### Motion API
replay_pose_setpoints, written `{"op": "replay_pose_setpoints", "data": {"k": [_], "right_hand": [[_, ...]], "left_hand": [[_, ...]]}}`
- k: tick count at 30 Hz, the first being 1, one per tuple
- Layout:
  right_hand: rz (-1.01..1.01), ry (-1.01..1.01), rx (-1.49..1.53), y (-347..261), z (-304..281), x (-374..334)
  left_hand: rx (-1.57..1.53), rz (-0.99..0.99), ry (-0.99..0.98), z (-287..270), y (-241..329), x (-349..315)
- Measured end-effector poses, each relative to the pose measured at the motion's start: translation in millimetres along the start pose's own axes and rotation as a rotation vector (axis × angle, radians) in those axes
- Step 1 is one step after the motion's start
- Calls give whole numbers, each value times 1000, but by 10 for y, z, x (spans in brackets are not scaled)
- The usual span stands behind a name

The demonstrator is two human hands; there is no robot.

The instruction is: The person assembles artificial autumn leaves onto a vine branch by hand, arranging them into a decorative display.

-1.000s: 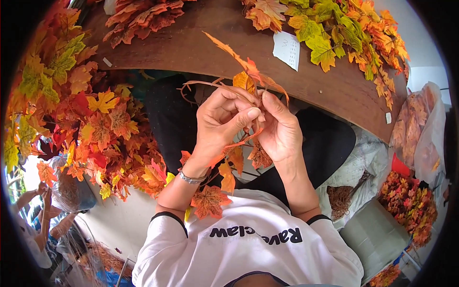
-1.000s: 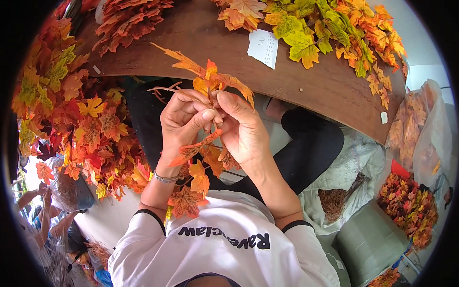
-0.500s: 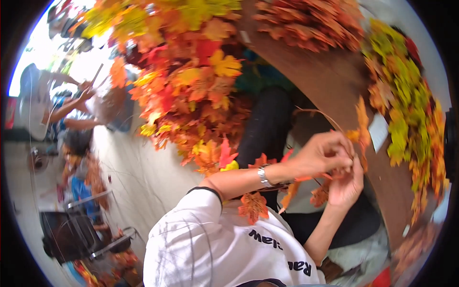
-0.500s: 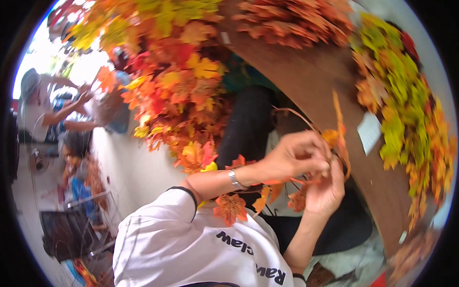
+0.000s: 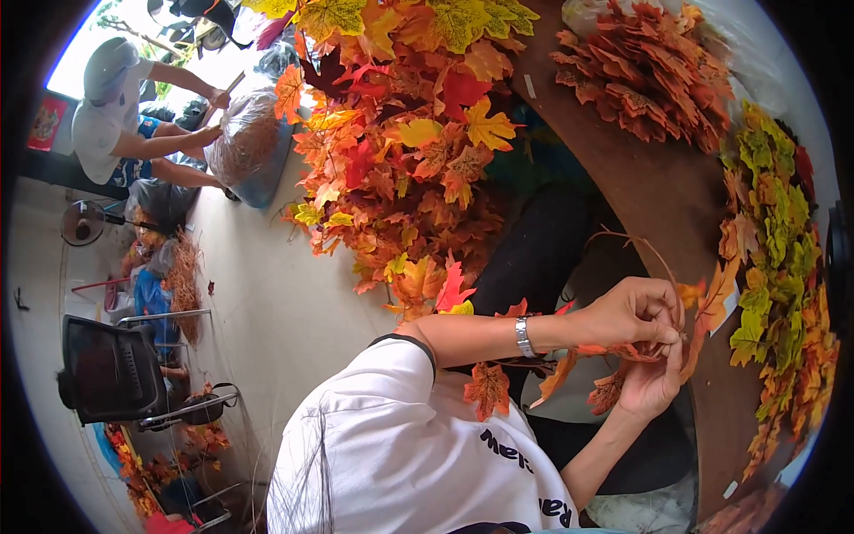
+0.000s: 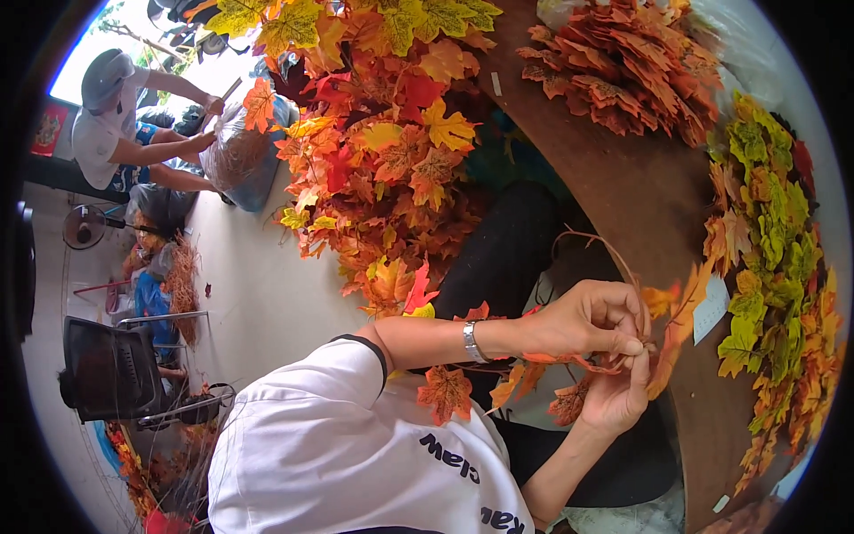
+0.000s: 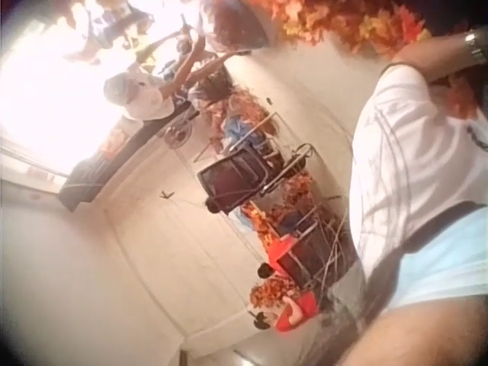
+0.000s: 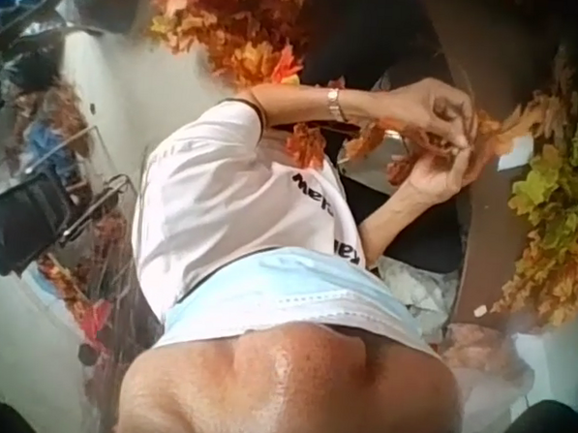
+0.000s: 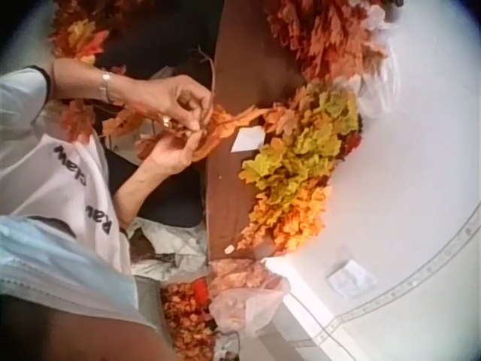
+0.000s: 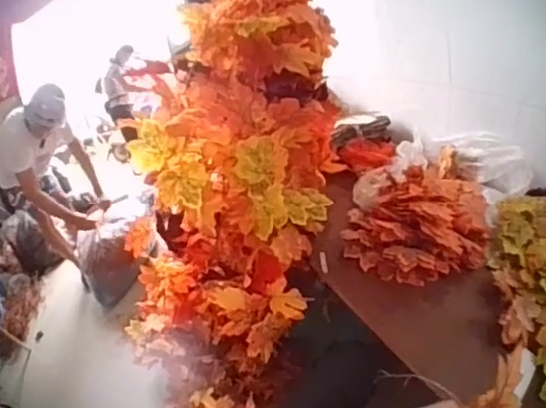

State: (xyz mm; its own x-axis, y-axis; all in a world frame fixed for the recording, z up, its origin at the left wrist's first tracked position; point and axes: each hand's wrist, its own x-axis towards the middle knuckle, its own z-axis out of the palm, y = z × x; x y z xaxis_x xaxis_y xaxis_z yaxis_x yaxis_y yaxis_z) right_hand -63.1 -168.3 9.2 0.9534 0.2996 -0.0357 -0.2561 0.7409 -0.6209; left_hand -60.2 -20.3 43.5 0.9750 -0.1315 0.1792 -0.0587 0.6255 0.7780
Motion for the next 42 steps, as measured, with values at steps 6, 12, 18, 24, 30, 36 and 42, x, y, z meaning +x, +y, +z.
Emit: {"op": "replay_pose_setpoints", "data": {"k": [6,12,18,24,30,36,42], "right_hand": [[-55,8,-89,-40,36,-2],[-57,193,-76,47,351,60],[63,205,247,114,248,85],[72,302,240,63,301,-36],[-168,200,-206,83,259,-126],[-50,222,-27,127,185,-157],[-21,236,-2,119,191,-236]], "left_hand": [[-33,-130,-107,-20,25,39],[546,-38,18,-46,60,42],[122,-134,120,9,-36,117],[160,-150,201,-9,-112,114],[24,-192,185,-14,-108,101],[62,-93,92,-48,-76,97],[208,25,119,-55,-42,167]]}}
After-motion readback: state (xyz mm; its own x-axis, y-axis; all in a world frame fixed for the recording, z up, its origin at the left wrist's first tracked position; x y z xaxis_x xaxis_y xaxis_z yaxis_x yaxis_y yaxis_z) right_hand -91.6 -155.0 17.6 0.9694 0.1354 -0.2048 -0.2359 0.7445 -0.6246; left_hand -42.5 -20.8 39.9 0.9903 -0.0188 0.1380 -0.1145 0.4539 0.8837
